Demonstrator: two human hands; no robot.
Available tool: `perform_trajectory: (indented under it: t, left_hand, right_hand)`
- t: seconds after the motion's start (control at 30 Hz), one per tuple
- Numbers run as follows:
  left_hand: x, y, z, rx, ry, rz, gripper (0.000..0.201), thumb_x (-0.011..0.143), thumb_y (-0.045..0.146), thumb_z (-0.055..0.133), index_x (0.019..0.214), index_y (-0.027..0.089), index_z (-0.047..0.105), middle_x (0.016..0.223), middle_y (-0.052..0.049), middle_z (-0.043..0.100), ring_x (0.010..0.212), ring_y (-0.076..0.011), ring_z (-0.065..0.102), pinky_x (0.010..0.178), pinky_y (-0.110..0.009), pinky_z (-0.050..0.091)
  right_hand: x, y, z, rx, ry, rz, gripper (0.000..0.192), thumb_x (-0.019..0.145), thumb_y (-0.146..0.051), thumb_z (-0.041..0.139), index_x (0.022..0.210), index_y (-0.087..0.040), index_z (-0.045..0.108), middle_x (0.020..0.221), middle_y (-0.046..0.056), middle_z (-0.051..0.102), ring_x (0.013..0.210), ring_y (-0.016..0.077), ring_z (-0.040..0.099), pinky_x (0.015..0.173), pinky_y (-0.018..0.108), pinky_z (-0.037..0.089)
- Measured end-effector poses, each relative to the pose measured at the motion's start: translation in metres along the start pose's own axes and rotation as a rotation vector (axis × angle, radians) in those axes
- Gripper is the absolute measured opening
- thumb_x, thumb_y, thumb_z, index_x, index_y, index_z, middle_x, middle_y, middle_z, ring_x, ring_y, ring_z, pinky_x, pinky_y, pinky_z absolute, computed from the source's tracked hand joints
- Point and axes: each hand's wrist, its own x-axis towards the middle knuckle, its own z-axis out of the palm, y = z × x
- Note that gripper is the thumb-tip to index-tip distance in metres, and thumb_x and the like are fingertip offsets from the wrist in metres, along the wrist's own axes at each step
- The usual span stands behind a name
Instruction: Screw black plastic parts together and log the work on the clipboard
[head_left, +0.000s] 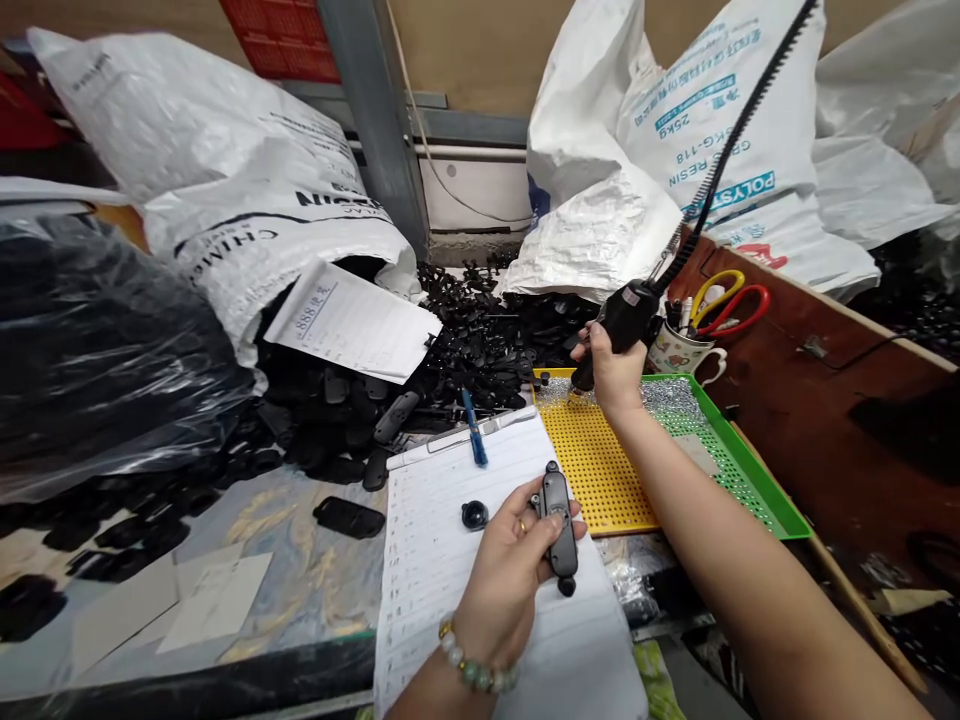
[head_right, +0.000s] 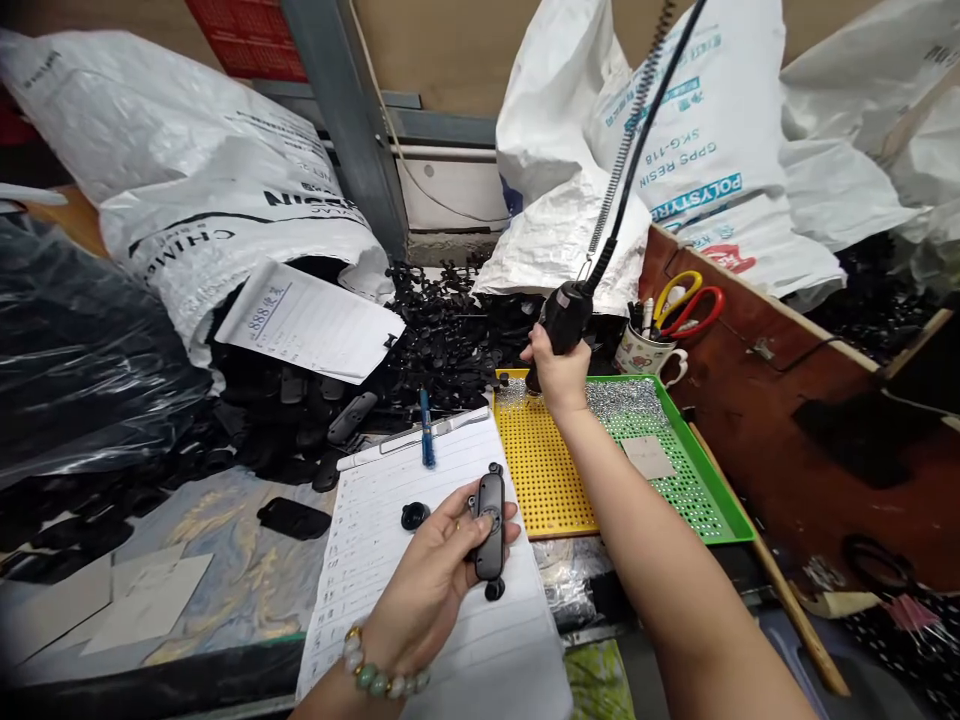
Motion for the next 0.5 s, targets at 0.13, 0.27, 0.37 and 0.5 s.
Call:
perform_trajectory:
  t: [0.13,0.27,0.37,0.5]
  left_hand:
    - [0.002,-0.002,-0.001,0.009,0.022,-0.007,0.066,0.070,0.028,0.070,0.128,0.013,0.041,0.103,-0.015,0.065,0.084,-0.0208,0.064,0.067,-0.027,0.045]
    - [0.004,-0.001,0.001,0.031,0.030,-0.024,0.060,0.074,0.027,0.067,0.127,0.014,0.042,0.107,-0.015,0.063,0.085,-0.0206,0.064,0.065,-0.025,0.043]
    - [0.004,0.000,0.001,0.038,0.018,-0.029,0.053,0.077,0.025,0.063,0.126,0.015,0.044,0.110,-0.014,0.062,0.085,-0.0189,0.064,0.064,-0.024,0.042]
    - [0.004,0.000,-0.002,0.037,0.007,-0.036,0.048,0.079,0.025,0.061,0.124,0.016,0.045,0.112,-0.014,0.062,0.083,-0.0166,0.063,0.064,-0.023,0.043]
  right_hand:
    - [-0.010,-0.001,0.008,0.031,-0.067,0.048,0.031,0.071,-0.046,0.063,0.074,-0.015,0.061,0.056,-0.001,0.060,0.050,0.0118,0.058,0.053,0.026,0.049]
    - [-0.017,0.001,0.012,0.051,-0.109,0.056,0.030,0.071,-0.045,0.065,0.075,-0.016,0.061,0.058,-0.001,0.061,0.052,0.0116,0.058,0.055,0.026,0.050]
    - [-0.017,0.003,0.013,0.028,-0.100,0.061,0.031,0.070,-0.046,0.065,0.076,-0.016,0.061,0.060,-0.001,0.061,0.053,0.0119,0.059,0.057,0.027,0.051]
    - [-0.013,0.005,0.011,0.016,-0.079,0.041,0.031,0.071,-0.045,0.065,0.078,-0.016,0.061,0.060,-0.001,0.061,0.052,0.0118,0.058,0.055,0.027,0.050]
